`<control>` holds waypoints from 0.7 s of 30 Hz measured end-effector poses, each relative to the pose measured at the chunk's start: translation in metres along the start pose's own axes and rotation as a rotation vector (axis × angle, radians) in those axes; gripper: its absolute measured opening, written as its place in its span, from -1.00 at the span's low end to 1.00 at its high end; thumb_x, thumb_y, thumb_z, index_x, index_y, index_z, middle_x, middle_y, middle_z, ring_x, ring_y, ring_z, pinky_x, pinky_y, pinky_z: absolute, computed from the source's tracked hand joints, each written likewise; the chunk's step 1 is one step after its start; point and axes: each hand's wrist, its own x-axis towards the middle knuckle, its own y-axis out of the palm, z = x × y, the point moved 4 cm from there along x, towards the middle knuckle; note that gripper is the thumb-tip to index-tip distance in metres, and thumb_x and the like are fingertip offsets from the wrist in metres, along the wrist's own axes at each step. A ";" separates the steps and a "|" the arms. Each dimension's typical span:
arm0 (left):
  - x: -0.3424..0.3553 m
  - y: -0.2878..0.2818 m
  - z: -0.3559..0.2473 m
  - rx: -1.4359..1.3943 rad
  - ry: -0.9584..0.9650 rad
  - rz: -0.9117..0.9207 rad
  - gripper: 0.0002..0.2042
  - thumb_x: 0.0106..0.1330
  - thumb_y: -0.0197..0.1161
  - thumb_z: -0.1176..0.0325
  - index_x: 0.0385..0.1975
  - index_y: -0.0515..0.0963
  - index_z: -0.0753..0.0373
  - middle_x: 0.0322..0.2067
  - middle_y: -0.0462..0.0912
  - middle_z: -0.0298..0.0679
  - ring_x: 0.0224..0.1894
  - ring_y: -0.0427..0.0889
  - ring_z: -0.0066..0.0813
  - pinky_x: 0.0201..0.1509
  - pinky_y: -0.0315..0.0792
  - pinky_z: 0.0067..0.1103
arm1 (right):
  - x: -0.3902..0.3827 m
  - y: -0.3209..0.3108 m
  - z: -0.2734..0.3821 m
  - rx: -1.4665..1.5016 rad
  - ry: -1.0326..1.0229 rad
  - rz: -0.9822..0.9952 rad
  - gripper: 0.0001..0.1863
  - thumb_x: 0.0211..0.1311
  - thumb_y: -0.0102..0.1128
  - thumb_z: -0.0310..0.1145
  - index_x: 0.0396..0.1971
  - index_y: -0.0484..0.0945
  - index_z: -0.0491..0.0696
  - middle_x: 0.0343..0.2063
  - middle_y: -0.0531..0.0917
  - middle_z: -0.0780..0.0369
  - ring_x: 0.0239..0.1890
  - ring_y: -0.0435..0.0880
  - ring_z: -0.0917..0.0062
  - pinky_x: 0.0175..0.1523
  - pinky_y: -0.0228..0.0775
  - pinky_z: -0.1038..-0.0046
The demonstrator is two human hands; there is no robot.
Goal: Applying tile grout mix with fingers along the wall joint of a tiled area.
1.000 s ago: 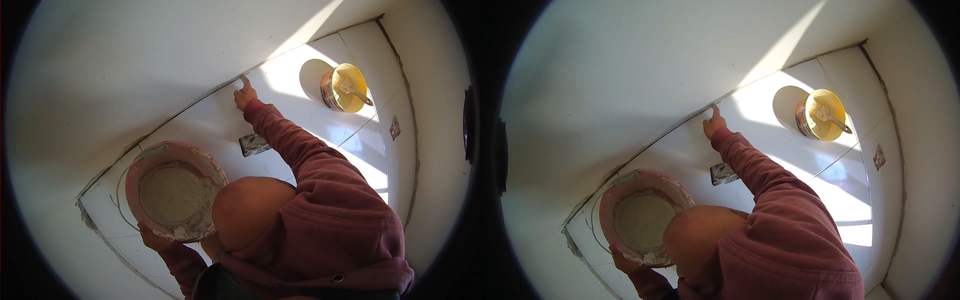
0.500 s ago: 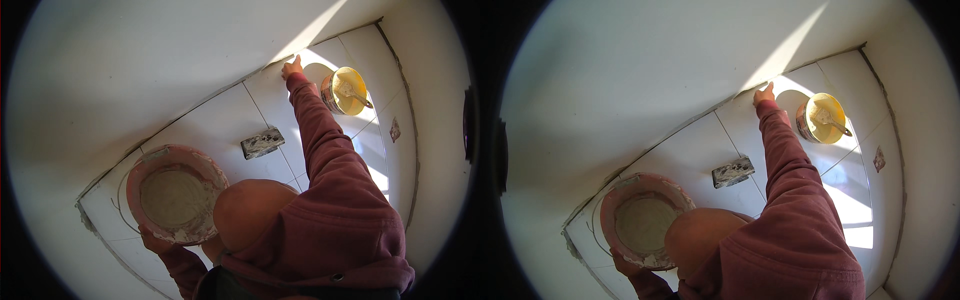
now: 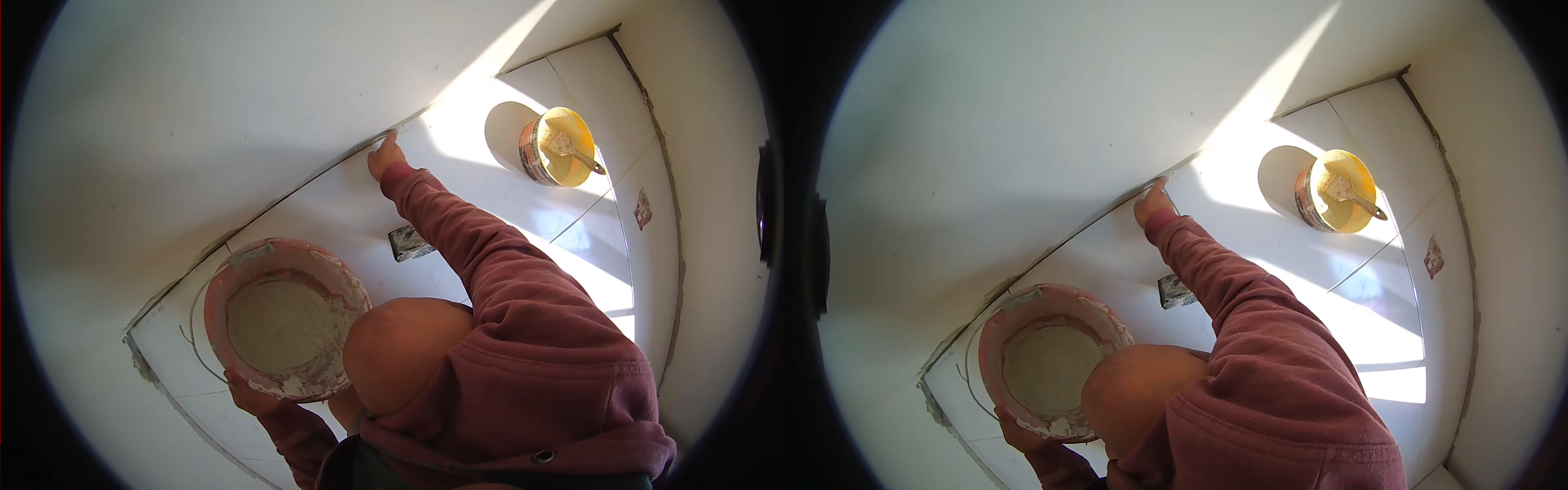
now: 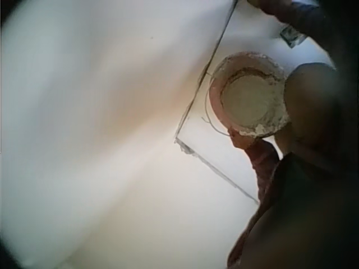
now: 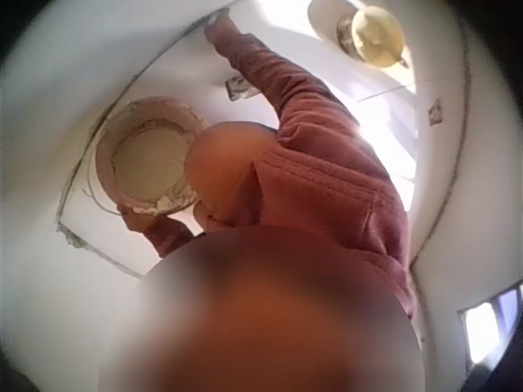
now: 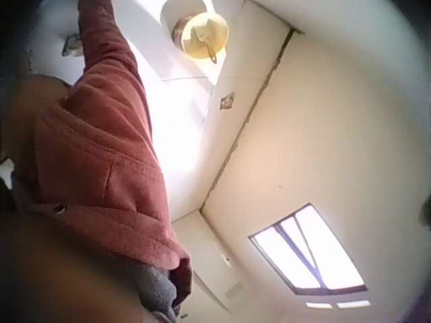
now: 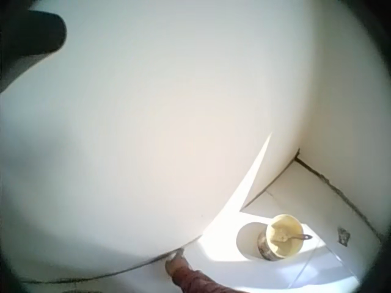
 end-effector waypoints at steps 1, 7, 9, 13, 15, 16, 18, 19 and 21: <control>-0.001 0.009 0.000 -0.044 0.004 0.048 -0.47 0.20 -0.11 0.06 -0.01 0.20 0.42 -0.02 0.30 -0.07 0.00 0.29 -0.22 0.07 0.16 -0.42 | -0.001 0.006 -0.011 -0.024 -0.034 0.064 -0.23 -0.07 -0.13 -0.38 0.09 -0.31 -0.34 -0.36 0.47 -0.17 -0.23 0.45 0.04 -0.09 0.27 0.29; -0.007 0.013 -0.008 -0.095 0.005 0.115 -0.46 0.20 -0.13 0.05 0.01 0.19 0.42 -0.01 0.29 -0.08 0.01 0.28 -0.21 0.08 0.14 -0.41 | 0.002 -0.018 -0.009 0.052 0.069 0.027 -0.19 -0.08 -0.12 -0.36 0.10 -0.38 -0.31 -0.42 0.48 -0.17 -0.31 0.48 0.07 -0.12 0.29 0.30; -0.006 0.016 -0.008 -0.104 -0.013 0.124 -0.47 0.21 -0.14 0.06 0.01 0.19 0.42 -0.01 0.28 -0.09 0.02 0.27 -0.21 0.08 0.14 -0.41 | -0.001 -0.011 0.002 -0.013 0.079 0.060 -0.16 -0.08 -0.11 -0.33 0.10 -0.40 -0.31 -0.41 0.48 -0.18 -0.31 0.49 0.08 -0.12 0.29 0.30; -0.005 0.003 -0.002 -0.087 -0.002 0.114 -0.48 0.22 -0.16 0.08 0.01 0.19 0.42 0.00 0.27 -0.09 0.03 0.26 -0.23 0.09 0.13 -0.41 | -0.019 -0.015 -0.008 -0.199 -0.043 0.192 -0.17 -0.08 -0.11 -0.32 0.09 -0.37 -0.33 -0.37 0.46 -0.19 -0.26 0.47 0.06 -0.09 0.28 0.28; -0.007 0.008 -0.004 -0.024 0.005 0.058 -0.48 0.22 -0.16 0.07 0.00 0.19 0.42 -0.01 0.27 -0.08 0.03 0.26 -0.23 0.08 0.14 -0.42 | -0.013 -0.031 -0.009 -0.155 0.010 0.142 -0.19 -0.08 -0.11 -0.32 0.10 -0.32 -0.33 -0.37 0.47 -0.19 -0.26 0.47 0.06 -0.09 0.28 0.28; -0.010 0.027 -0.010 -0.039 0.013 0.067 -0.48 0.20 -0.12 0.06 -0.04 0.23 0.44 -0.05 0.31 -0.09 -0.03 0.30 -0.27 0.04 0.17 -0.44 | -0.009 -0.038 -0.011 -0.109 0.065 0.091 -0.21 -0.08 -0.12 -0.33 0.10 -0.28 -0.33 -0.37 0.47 -0.18 -0.25 0.47 0.07 -0.09 0.28 0.29; -0.005 0.018 -0.003 -0.045 0.024 0.081 -0.48 0.18 -0.09 0.05 -0.09 0.26 0.46 -0.10 0.34 -0.09 -0.08 0.34 -0.30 0.00 0.20 -0.46 | -0.005 -0.030 -0.014 -0.153 0.071 0.069 -0.25 -0.09 -0.11 -0.34 0.11 -0.18 -0.28 -0.40 0.49 -0.14 -0.27 0.48 0.09 -0.12 0.30 0.29; 0.002 -0.027 0.015 0.179 0.152 0.018 -0.49 0.19 -0.09 0.06 -0.10 0.27 0.45 -0.11 0.35 -0.10 -0.09 0.34 -0.31 -0.01 0.21 -0.46 | -0.006 -0.021 -0.014 -0.203 -0.055 0.146 -0.26 -0.09 -0.11 -0.34 0.12 -0.16 -0.24 -0.42 0.50 -0.11 -0.30 0.49 0.10 -0.14 0.31 0.30; 0.000 -0.035 0.010 0.402 0.274 -0.043 -0.50 0.19 -0.10 0.06 -0.11 0.28 0.45 -0.12 0.36 -0.10 -0.10 0.35 -0.32 -0.01 0.21 -0.47 | -0.010 -0.025 -0.019 -0.255 -0.178 0.218 -0.27 -0.09 -0.11 -0.34 0.13 -0.14 -0.20 -0.44 0.51 -0.09 -0.32 0.50 0.12 -0.16 0.33 0.31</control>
